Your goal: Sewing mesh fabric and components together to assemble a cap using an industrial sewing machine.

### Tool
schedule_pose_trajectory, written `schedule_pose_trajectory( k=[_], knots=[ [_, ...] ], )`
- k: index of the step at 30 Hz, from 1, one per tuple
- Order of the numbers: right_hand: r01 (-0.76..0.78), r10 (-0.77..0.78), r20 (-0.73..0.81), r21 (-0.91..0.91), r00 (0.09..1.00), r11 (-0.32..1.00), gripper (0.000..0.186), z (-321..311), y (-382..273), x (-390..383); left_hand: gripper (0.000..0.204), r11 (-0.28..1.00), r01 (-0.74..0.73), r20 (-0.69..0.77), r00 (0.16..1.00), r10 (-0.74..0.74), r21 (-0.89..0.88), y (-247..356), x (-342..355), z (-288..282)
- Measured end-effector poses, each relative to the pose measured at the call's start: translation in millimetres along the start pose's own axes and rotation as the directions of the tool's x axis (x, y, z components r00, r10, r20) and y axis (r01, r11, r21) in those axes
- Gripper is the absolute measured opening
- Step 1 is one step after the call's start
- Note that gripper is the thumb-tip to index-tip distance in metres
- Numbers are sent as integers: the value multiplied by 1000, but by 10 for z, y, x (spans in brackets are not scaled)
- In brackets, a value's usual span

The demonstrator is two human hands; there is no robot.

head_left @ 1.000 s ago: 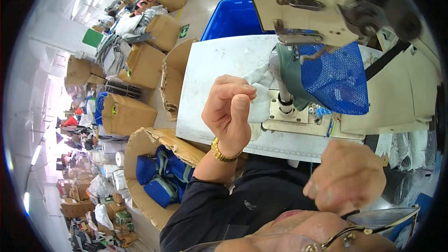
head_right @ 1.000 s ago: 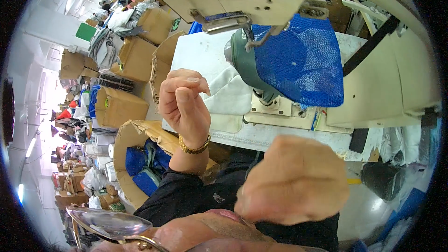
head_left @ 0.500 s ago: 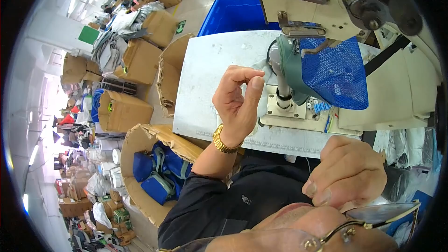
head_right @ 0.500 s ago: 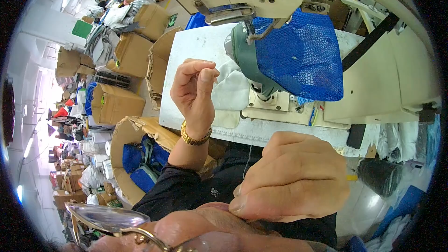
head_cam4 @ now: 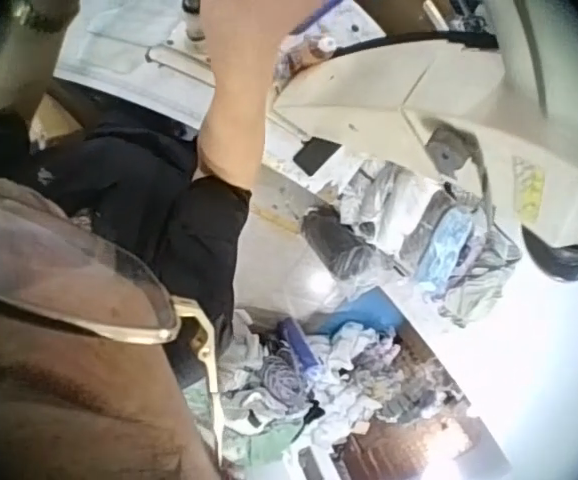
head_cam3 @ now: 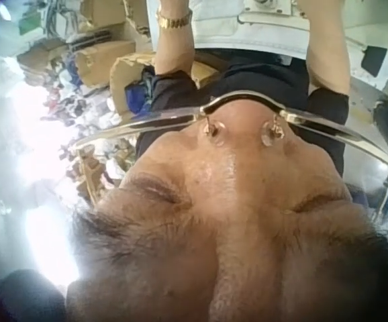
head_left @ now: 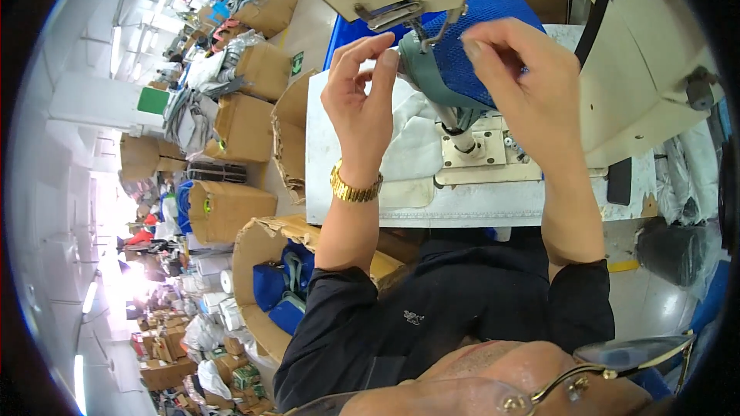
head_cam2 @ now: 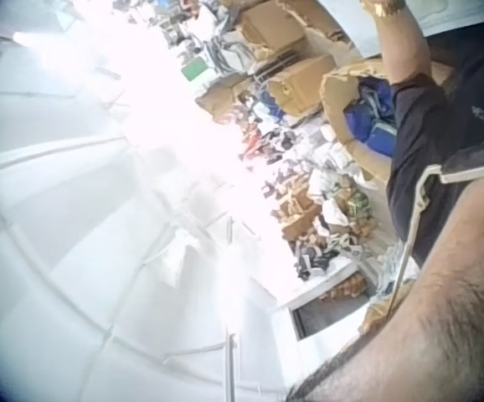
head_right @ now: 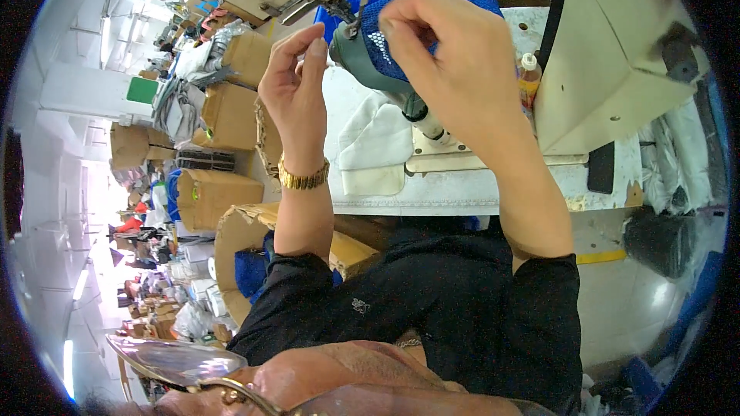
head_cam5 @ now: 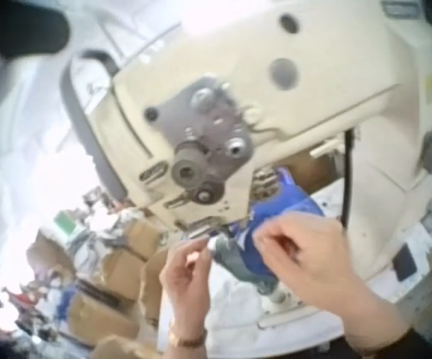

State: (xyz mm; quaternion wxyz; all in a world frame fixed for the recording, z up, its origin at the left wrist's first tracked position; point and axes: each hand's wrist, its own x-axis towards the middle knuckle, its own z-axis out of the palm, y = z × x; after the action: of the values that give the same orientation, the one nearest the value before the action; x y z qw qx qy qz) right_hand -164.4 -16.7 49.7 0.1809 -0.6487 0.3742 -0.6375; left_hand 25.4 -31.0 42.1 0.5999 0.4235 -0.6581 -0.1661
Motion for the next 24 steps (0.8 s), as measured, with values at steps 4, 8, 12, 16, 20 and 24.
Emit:
schedule_pose_trajectory(
  k=[4, 8, 12, 16, 20, 24],
  knots=[
    [53, -51, -73, 25, 996, 998, 10, 230, 168, 71, 18, 981, 118, 87, 991, -106, -151, -48, 129, 26],
    [63, -55, -128, 52, 990, 997, 7, 403, 246, 56, 20, 992, 113, 108, 989, -106, -56, -68, 130, 4],
    [123, -111, -180, 57, 977, 991, 5, 538, 313, 38, 21, 983, 156, 123, 982, -144, -94, -112, 140, -78],
    [144, -124, -229, 72, 966, 987, 4, 617, 352, 4, 19, 949, 246, 118, 967, -226, -198, -66, 98, -89],
    [145, -114, -229, 120, 967, 982, 3, 684, 344, -4, 22, 926, 283, 124, 958, -259, -251, -60, 91, -146],
    [97, -75, -199, 102, 977, 990, 9, 706, 294, -4, 22, 888, 339, 167, 939, -300, -310, -27, 79, -195]
  ],
)
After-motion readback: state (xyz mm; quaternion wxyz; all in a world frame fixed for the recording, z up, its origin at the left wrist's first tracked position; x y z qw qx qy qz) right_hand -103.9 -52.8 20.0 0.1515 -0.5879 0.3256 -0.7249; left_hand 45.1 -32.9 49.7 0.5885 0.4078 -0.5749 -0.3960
